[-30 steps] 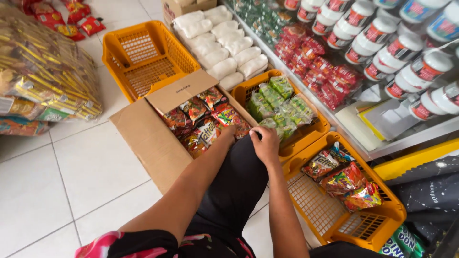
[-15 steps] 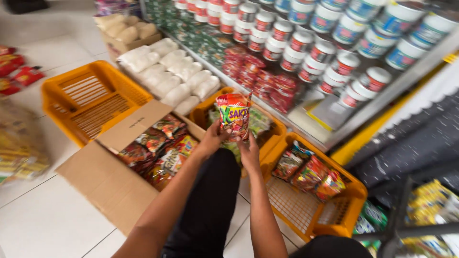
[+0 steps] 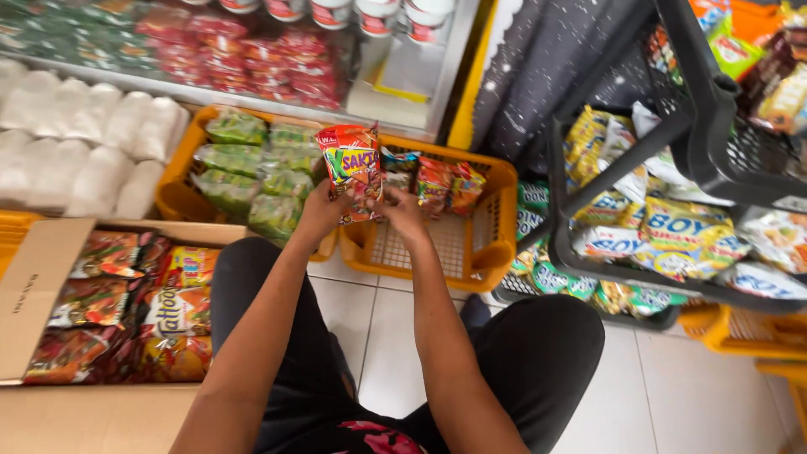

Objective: Transferring snack packets from a cardboard box into yellow plastic crates on a store shelf.

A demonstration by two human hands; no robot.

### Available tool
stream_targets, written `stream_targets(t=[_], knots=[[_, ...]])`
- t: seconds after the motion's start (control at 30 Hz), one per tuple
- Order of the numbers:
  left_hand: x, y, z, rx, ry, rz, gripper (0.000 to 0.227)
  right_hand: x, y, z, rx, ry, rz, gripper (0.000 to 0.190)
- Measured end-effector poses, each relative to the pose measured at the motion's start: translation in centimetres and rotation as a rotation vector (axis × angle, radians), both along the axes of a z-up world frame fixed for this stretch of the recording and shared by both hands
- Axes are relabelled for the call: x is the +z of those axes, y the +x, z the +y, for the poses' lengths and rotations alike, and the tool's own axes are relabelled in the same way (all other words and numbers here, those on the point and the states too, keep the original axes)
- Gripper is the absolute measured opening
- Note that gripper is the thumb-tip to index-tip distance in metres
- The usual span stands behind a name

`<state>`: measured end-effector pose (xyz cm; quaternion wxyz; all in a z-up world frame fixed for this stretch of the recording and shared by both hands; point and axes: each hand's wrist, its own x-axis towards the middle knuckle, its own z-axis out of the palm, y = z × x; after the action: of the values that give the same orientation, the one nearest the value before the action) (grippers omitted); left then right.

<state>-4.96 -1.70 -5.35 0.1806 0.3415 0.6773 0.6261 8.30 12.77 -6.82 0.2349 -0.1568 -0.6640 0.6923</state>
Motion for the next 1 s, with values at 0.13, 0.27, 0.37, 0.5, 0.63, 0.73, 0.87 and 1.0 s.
stream_targets(t=[0.13, 0.27, 0.37, 0.5, 0.63, 0.73, 0.87, 1.0], knots=[[-2.7, 2.3, 3.8, 0.045, -0.181, 0.097, 0.042, -7.7, 1.2, 4.0, -0.141, -0.031, -0.148, 0.018], [-7.7, 4.3, 8.6, 0.102, -0.14, 0.261, 0.042, -11.8, 2.2, 5.0, -0.267, -0.252, -0.126, 0.017], [-10.8, 6.0, 11.3, 0.16, -0.156, 0.374, 0.046, -14.4, 3.1, 5.9, -0.456, -0.288, -0.124, 0.007], [-18.3, 6.0, 14.9, 0.082, -0.304, 0.361, 0.06, -19.1, 4.0, 8.4, -0.692, -0.233, -0.187, 0.01], [-19.4, 6.4, 16.3, -0.074, -0.382, 0.146, 0.056, -22.1, 4.6, 10.0, -0.776, -0.225, -0.239, 0.022], [-23.1, 6.0, 18.5, -0.139, -0.351, -0.006, 0.056, -23.5, 4.0, 11.3, -0.813, -0.305, -0.294, 0.024], [-27.9, 5.7, 21.2, -0.156, -0.172, -0.029, 0.073, -25.2, 3.3, 13.0, -0.841, -0.164, -0.357, 0.042], [-26.2, 5.3, 22.0, -0.177, -0.173, -0.193, 0.09, -27.4, 2.1, 14.5, -0.751, -0.173, -0.143, 0.053]])
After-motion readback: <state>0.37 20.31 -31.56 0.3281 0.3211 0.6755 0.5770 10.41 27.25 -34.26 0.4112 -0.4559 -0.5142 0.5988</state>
